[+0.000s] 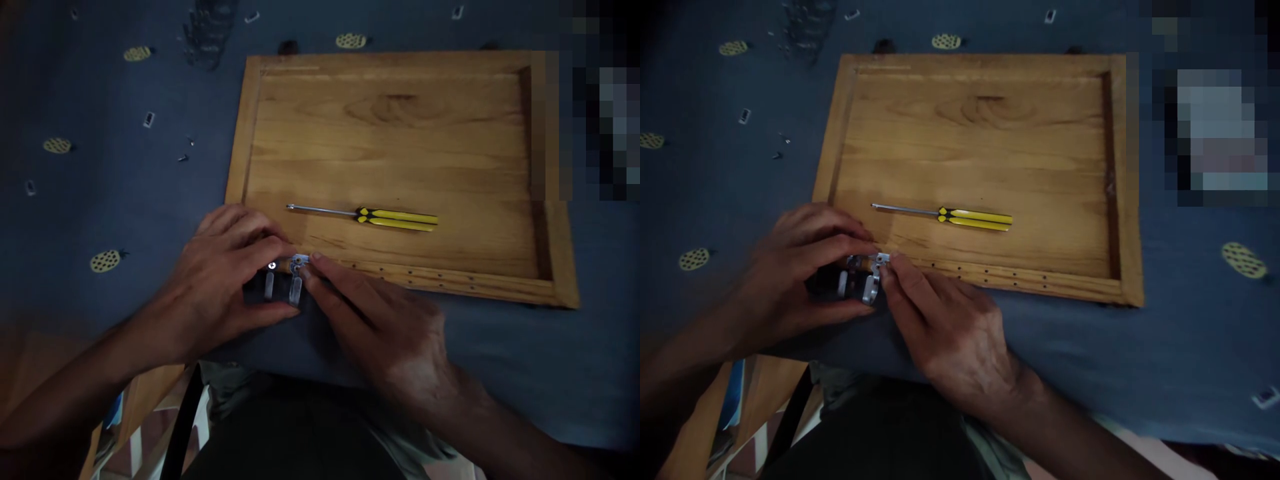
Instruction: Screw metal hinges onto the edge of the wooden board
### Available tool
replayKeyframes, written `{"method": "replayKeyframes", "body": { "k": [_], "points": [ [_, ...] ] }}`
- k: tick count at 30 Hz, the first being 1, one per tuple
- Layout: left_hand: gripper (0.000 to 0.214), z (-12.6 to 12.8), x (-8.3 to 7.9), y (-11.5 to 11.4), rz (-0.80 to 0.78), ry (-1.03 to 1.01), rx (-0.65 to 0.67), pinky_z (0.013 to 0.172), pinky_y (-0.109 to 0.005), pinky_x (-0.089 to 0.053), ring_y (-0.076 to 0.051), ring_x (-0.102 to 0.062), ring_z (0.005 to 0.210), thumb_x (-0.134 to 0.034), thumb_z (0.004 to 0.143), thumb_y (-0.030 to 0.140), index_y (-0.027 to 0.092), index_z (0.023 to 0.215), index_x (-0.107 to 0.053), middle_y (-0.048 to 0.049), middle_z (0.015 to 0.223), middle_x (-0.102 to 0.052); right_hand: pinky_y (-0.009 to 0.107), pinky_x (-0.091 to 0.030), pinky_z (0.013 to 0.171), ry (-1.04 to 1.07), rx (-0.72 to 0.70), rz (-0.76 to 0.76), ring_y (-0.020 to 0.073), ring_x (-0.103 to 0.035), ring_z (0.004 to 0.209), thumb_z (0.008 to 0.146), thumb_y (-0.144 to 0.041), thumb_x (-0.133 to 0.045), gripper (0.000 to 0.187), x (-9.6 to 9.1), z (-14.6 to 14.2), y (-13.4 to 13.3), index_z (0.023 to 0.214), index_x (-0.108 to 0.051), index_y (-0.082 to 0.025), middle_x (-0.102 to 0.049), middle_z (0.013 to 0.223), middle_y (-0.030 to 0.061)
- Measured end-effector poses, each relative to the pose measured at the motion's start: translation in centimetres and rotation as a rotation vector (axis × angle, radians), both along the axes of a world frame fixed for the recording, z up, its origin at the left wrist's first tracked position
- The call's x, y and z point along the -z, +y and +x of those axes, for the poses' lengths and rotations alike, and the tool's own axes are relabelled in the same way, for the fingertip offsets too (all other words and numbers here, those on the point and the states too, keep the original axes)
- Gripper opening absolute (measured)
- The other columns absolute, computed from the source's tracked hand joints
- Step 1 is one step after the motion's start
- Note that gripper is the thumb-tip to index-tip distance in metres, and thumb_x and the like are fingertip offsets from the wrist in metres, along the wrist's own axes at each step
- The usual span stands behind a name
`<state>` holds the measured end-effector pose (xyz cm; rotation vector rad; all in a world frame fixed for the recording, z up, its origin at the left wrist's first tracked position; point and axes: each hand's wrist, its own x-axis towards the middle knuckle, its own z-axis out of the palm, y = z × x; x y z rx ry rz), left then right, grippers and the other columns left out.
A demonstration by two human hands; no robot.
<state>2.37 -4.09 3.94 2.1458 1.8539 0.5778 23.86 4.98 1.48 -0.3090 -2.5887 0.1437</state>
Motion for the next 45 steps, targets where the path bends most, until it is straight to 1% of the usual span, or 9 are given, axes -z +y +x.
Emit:
{"method": "replayKeyframes", "body": {
  "k": [13,22,28,30,33,36,38,41,45],
  "points": [
    [0.032,0.1,0.5,0.3,0.016,-0.018,-0.018,0.097,-0.046,-0.048,-0.029,-0.064,0.109,-0.085,0.087,0.041,0.017,0.103,-0.07,-0.0077,0.112,-0.071,0.032,-0.066,0.083,-0.009,0.019,0.002,0.0214,-0.082,0.101,0.102,0.0,-0.05,0.034,1.3,0.6,0.0,0.125,-0.07,-0.014,-0.08,0.128,0.0107],
    [0.044,0.4,1.1,1.0,-0.076,-0.061,-0.049,0.097,-0.043,-0.047,-0.027,-0.062,0.108,-0.096,0.075,0.047,0.02,0.097,-0.069,-0.004,0.106,-0.068,0.026,-0.068,0.075,0.009,-0.035,0.155,0.0181,-0.084,0.09,0.102,-0.001,-0.039,0.04,2.2,0.4,1.3,0.119,-0.073,-0.013,-0.083,0.118,0.0127],
    [0.045,0.5,0.7,1.1,-0.099,-0.101,-0.057,0.105,-0.044,-0.046,-0.027,-0.062,0.111,-0.097,0.075,0.046,0.017,0.097,-0.071,-0.0043,0.108,-0.067,0.028,-0.069,0.087,0.055,-0.066,-0.075,0.0205,-0.082,0.106,0.104,-0.011,-0.05,0.034,0.1,1.2,3.7,0.128,-0.071,-0.021,-0.081,0.124,0.0108],
    [0.044,0.4,0.8,1.0,-0.085,-0.116,-0.045,0.107,-0.043,-0.046,-0.027,-0.062,0.113,-0.097,0.076,0.046,0.017,0.098,-0.071,-0.0044,0.11,-0.066,0.03,-0.07,0.079,0.133,-0.063,-0.273,0.0218,-0.083,0.099,0.103,-0.015,-0.056,0.028,-1.3,-0.9,5.5,0.121,-0.075,-0.025,-0.083,0.114,0.0074],
    [0.043,0.4,1.1,1.0,-0.054,-0.118,-0.036,0.107,-0.043,-0.045,-0.027,-0.061,0.113,-0.096,0.077,0.046,0.017,0.098,-0.072,-0.0049,0.11,-0.067,0.027,-0.065,0.064,0.016,-0.101,-0.359,0.0189,-0.081,0.081,0.104,-0.021,-0.059,0.023,-2.4,-7.5,8.3,0.117,-0.078,-0.024,-0.083,0.099,0.0046],
    [0.041,0.4,1.1,1.1,-0.053,-0.109,-0.037,0.105,-0.044,-0.046,-0.027,-0.062,0.109,-0.094,0.078,0.046,0.017,0.097,-0.073,-0.0052,0.106,-0.068,0.033,-0.067,0.08,-0.188,-0.114,-0.394,0.0187,-0.078,0.094,0.104,-0.025,-0.064,0.017,-1.9,-15.4,10.3,0.116,-0.076,-0.02,-0.081,0.109,0.0063],
    [0.04,0.5,0.8,1.2,-0.071,-0.11,-0.038,0.105,-0.043,-0.046,-0.027,-0.062,0.109,-0.093,0.079,0.045,0.016,0.099,-0.074,-0.0059,0.107,-0.068,0.04,-0.066,0.087,-0.291,-0.089,-0.395,0.0197,-0.075,0.099,0.103,-0.037,-0.07,0.028,-1.0,-19.5,11.0,0.122,-0.07,-0.016,-0.075,0.116,0.0075],
    [0.042,0.6,0.5,1.3,-0.091,-0.116,-0.035,0.108,-0.043,-0.044,-0.028,-0.062,0.111,-0.091,0.08,0.045,0.014,0.103,-0.075,-0.0076,0.11,-0.069,0.045,-0.064,0.094,-0.373,-0.056,-0.362,0.0227,-0.072,0.108,0.103,-0.041,-0.069,0.034,0.1,-22.7,11.2,0.129,-0.067,-0.018,-0.071,0.127,0.0094],
    [0.043,0.7,0.7,1.5,-0.092,-0.105,-0.036,0.109,-0.043,-0.044,-0.029,-0.061,0.113,-0.09,0.08,0.048,0.013,0.102,-0.076,-0.0082,0.109,-0.068,0.047,-0.062,0.097,-0.406,-0.059,-0.306,0.0241,-0.071,0.112,0.103,-0.041,-0.069,0.035,0.2,-23.7,10.9,0.13,-0.067,-0.018,-0.07,0.13,0.0099]
  ]
}}
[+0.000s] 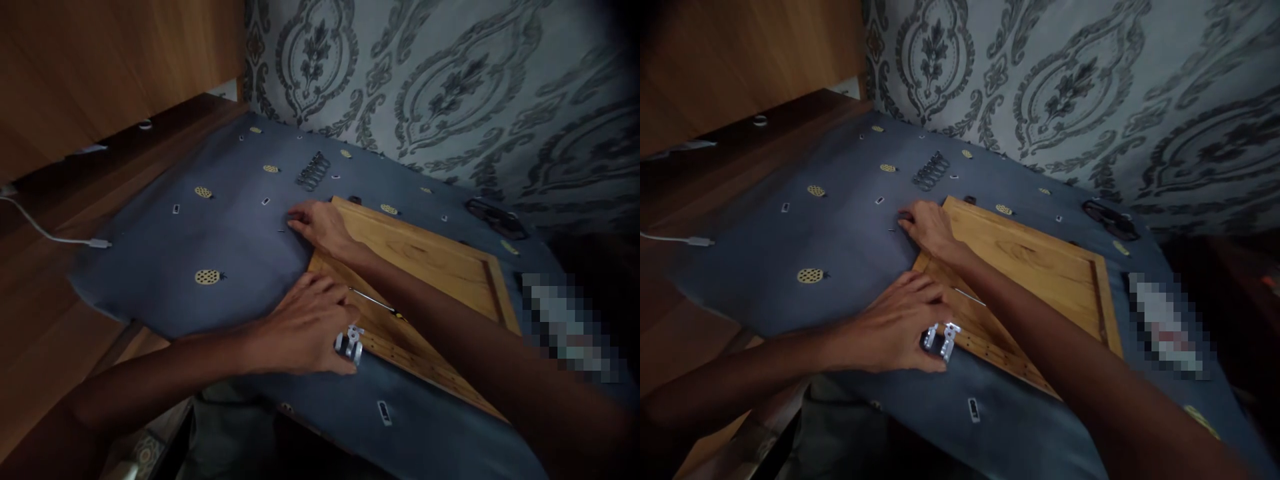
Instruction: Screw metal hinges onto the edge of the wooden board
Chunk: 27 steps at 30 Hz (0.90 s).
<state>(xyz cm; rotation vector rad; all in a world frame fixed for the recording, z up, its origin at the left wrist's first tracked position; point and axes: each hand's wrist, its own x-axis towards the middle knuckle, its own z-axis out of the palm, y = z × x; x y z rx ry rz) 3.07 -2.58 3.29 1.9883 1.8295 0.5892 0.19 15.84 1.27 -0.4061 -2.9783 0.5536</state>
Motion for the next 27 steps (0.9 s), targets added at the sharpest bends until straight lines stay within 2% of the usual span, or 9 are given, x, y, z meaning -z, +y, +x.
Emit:
{"method": "replayKeyframes", "body": {
  "k": [4,8,10,13,16,19,22,27],
  "points": [
    [0.042,-0.1,0.4,0.1,0.009,0.012,-0.004,0.108,-0.045,-0.045,-0.029,-0.061,0.111,-0.091,0.079,0.048,0.015,0.101,-0.076,-0.0076,0.109,-0.068,0.047,-0.062,0.098,0.026,-0.015,-0.001,0.0244,-0.07,0.114,0.103,-0.04,-0.07,0.035,-0.3,-0.4,-0.5,0.13,-0.067,-0.018,-0.069,0.132,0.0101],
    [0.037,-0.3,0.5,-0.1,0.035,0.009,-0.017,0.103,-0.045,-0.046,-0.029,-0.062,0.111,-0.091,0.078,0.043,0.017,0.099,-0.075,-0.0062,0.107,-0.068,0.046,-0.063,0.095,0.089,0.048,-0.146,0.0241,-0.071,0.111,0.102,-0.04,-0.07,0.033,-1.3,0.7,-0.8,0.127,-0.068,-0.017,-0.07,0.128,0.0091],
    [0.032,-0.4,0.5,-0.2,0.077,0.014,-0.001,0.102,-0.045,-0.045,-0.029,-0.062,0.111,-0.089,0.082,0.041,0.019,0.1,-0.074,-0.0056,0.107,-0.069,0.04,-0.065,0.088,0.129,0.113,-0.276,0.0193,-0.073,0.1,0.103,-0.038,-0.069,0.025,-2.1,3.1,-1.0,0.117,-0.07,-0.017,-0.074,0.117,0.0074],
    [0.028,-0.6,0.6,-0.3,0.111,0.042,-0.013,0.101,-0.044,-0.044,-0.03,-0.062,0.114,-0.087,0.083,0.039,0.021,0.1,-0.073,-0.0051,0.109,-0.069,0.027,-0.062,0.069,0.215,0.203,-0.479,0.0122,-0.075,0.075,0.102,-0.032,-0.07,0.013,-3.7,9.1,-2.0,0.096,-0.065,-0.021,-0.075,0.091,-0.0021],
    [0.029,-0.8,0.6,-0.2,0.097,0.059,0.0,0.097,-0.044,-0.045,-0.03,-0.063,0.109,-0.086,0.082,0.043,0.021,0.096,-0.072,-0.0042,0.104,-0.068,0.031,-0.056,0.051,0.433,0.304,-0.658,0.0149,-0.067,0.057,0.092,-0.038,-0.083,0.027,-4.8,16.3,-4.1,0.079,-0.062,-0.027,-0.075,0.077,-0.0013],
    [0.031,-1.0,0.4,-0.4,0.102,0.058,0.01,0.096,-0.046,-0.045,-0.031,-0.064,0.106,-0.086,0.081,0.045,0.023,0.096,-0.071,-0.0035,0.103,-0.068,0.027,-0.045,0.042,0.468,0.372,-0.808,0.0106,-0.056,0.043,0.085,-0.042,-0.089,0.021,-4.3,21.6,-6.0,0.082,-0.076,-0.026,-0.067,0.06,-0.0054],
    [0.031,-1.2,0.1,-0.6,0.084,0.075,0.018,0.097,-0.048,-0.045,-0.031,-0.064,0.106,-0.085,0.082,0.047,0.024,0.098,-0.07,-0.0034,0.104,-0.069,0.023,-0.042,0.041,0.444,0.412,-0.914,0.0078,-0.052,0.042,0.081,-0.04,-0.092,0.017,-3.0,23.5,-7.0,0.082,-0.081,-0.026,-0.065,0.056,-0.0073],
    [0.028,-1.2,-0.3,-0.7,0.083,0.084,0.034,0.096,-0.048,-0.046,-0.031,-0.064,0.105,-0.082,0.086,0.047,0.025,0.099,-0.069,-0.0041,0.106,-0.069,0.02,-0.036,0.037,0.412,0.419,-1.053,0.0065,-0.05,0.041,0.074,-0.034,-0.097,0.021,-2.2,22.9,-6.8,0.075,-0.078,-0.026,-0.063,0.055,-0.0082]
  ]
}}
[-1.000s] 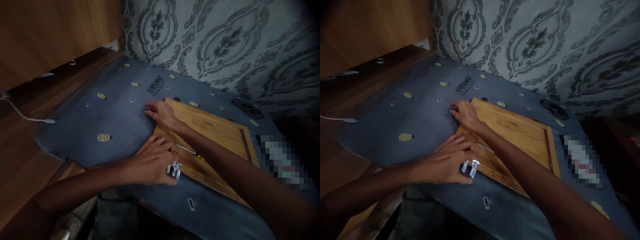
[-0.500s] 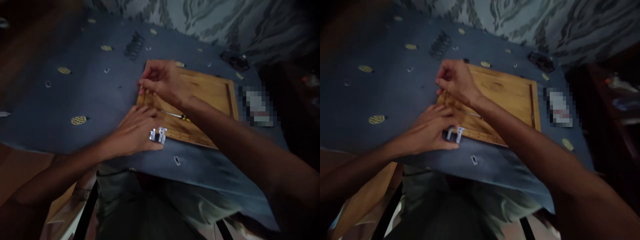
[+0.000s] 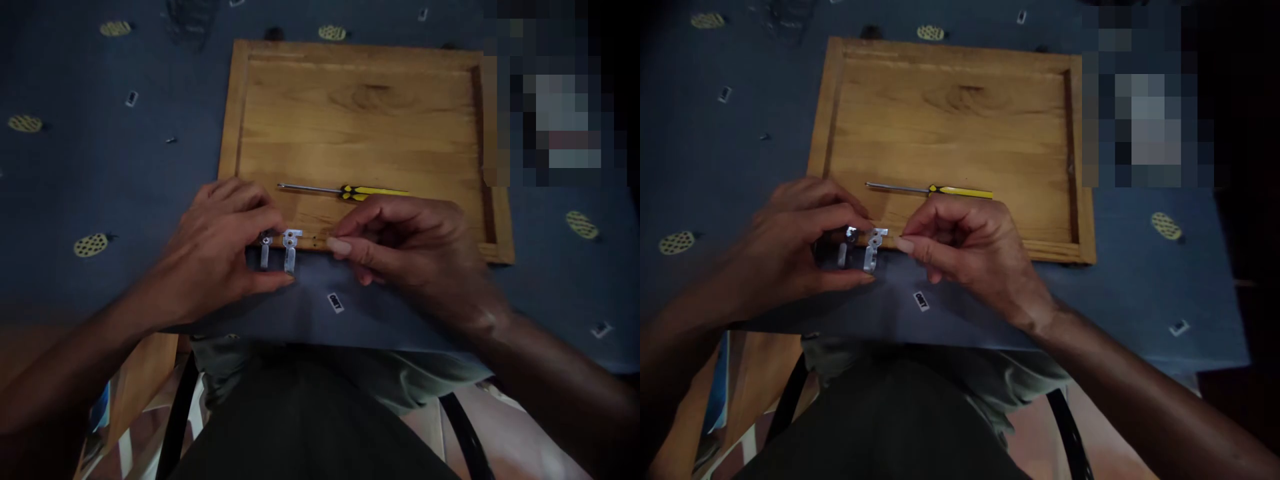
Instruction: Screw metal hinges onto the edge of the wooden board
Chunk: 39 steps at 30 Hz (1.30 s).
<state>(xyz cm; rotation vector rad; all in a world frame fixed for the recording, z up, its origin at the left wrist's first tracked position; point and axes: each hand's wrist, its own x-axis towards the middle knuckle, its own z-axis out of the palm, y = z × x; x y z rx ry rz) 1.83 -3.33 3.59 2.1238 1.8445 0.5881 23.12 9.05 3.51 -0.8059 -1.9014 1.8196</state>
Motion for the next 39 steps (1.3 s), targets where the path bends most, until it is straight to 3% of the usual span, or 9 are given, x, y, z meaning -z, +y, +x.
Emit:
{"method": "replayKeyframes", "body": {
  "k": [5,9,13,17,21,27,30,35,39],
  "points": [
    [0.028,0.3,-0.3,-0.2,0.003,-0.018,-0.001,0.097,-0.047,-0.045,-0.029,-0.063,0.106,-0.078,0.092,0.049,0.025,0.102,-0.069,-0.004,0.109,-0.069,0.019,-0.044,0.036,-0.019,-0.069,-0.131,0.0081,-0.054,0.039,0.074,-0.038,-0.098,0.022,-0.6,-0.5,0.8,0.073,-0.078,-0.026,-0.064,0.052,-0.0078],
    [0.034,0.4,-0.5,-0.3,-0.004,-0.039,0.009,0.1,-0.047,-0.043,-0.027,-0.062,0.107,-0.08,0.092,0.052,0.023,0.107,-0.07,-0.0038,0.111,-0.068,0.019,-0.06,0.053,-0.037,-0.144,-0.183,0.0089,-0.068,0.052,0.079,-0.028,-0.094,0.011,-0.7,-0.3,1.1,0.084,-0.085,-0.03,-0.076,0.067,-0.0053],
    [0.029,0.5,-0.5,-0.4,-0.04,-0.045,-0.006,0.104,-0.044,-0.042,-0.025,-0.061,0.109,-0.071,0.098,0.051,0.025,0.112,-0.07,-0.0014,0.112,-0.067,0.015,-0.06,0.058,-0.063,-0.131,0.038,0.0063,-0.069,0.058,0.088,-0.018,-0.084,0.011,-0.7,-0.1,0.7,0.092,-0.084,-0.028,-0.078,0.077,-0.006],
    [0.025,0.7,-0.5,-0.3,-0.037,-0.083,-0.018,0.107,-0.047,-0.042,-0.027,-0.06,0.109,-0.07,0.098,0.048,0.023,0.101,-0.069,-0.0023,0.11,-0.066,0.022,-0.063,0.06,-0.101,-0.121,0.295,0.0108,-0.071,0.061,0.095,-0.018,-0.078,0.01,-0.7,-0.3,0.1,0.093,-0.077,-0.028,-0.076,0.079,-0.0062],
    [0.021,1.0,-0.5,-0.3,-0.021,-0.082,-0.02,0.104,-0.048,-0.044,-0.029,-0.06,0.11,-0.067,0.1,0.042,0.021,0.098,-0.068,-0.003,0.108,-0.065,0.024,-0.06,0.058,-0.122,-0.187,0.31,0.0115,-0.069,0.059,0.096,-0.02,-0.076,0.01,-0.7,-0.7,0.2,0.094,-0.075,-0.03,-0.071,0.073,-0.0076],
    [0.029,0.8,-0.4,0.0,0.002,-0.073,0.009,0.104,-0.054,-0.046,-0.031,-0.061,0.113,-0.052,0.106,0.042,0.02,0.097,-0.069,-0.0044,0.106,-0.063,0.03,-0.063,0.08,-0.15,-0.216,0.48,0.0156,-0.073,0.082,0.097,-0.015,-0.074,0.016,-0.6,-1.3,0.1,0.091,-0.075,-0.03,-0.075,0.088,-0.0041],
    [0.023,0.5,-0.5,0.1,-0.03,-0.065,0.063,0.101,-0.055,-0.047,-0.032,-0.061,0.111,-0.061,0.101,0.041,0.02,0.098,-0.068,-0.0049,0.107,-0.063,0.032,-0.062,0.078,-0.157,-0.245,0.479,0.0169,-0.072,0.081,0.098,-0.016,-0.071,0.017,-0.6,-1.4,0.1,0.091,-0.074,-0.031,-0.075,0.088,-0.0034],
    [0.017,0.6,-0.6,0.1,-0.037,-0.046,0.038,0.102,-0.048,-0.044,-0.03,-0.06,0.112,-0.065,0.096,0.039,0.022,0.097,-0.067,-0.0028,0.107,-0.063,0.032,-0.059,0.075,-0.145,-0.294,0.507,0.0163,-0.071,0.08,0.1,-0.02,-0.07,0.012,-0.8,-1.5,0.2,0.092,-0.074,-0.027,-0.073,0.086,-0.0021],
    [0.019,1.0,-0.4,0.0,-0.016,-0.02,0.005,0.097,-0.047,-0.043,-0.032,-0.061,0.111,-0.071,0.093,0.039,0.021,0.092,-0.066,-0.0038,0.102,-0.061,0.031,-0.06,0.075,-0.18,-0.288,0.422,0.0163,-0.072,0.082,0.096,-0.02,-0.076,0.009,-1.2,-1.6,0.5,0.093,-0.077,-0.028,-0.076,0.087,-0.003]
  ]
}}
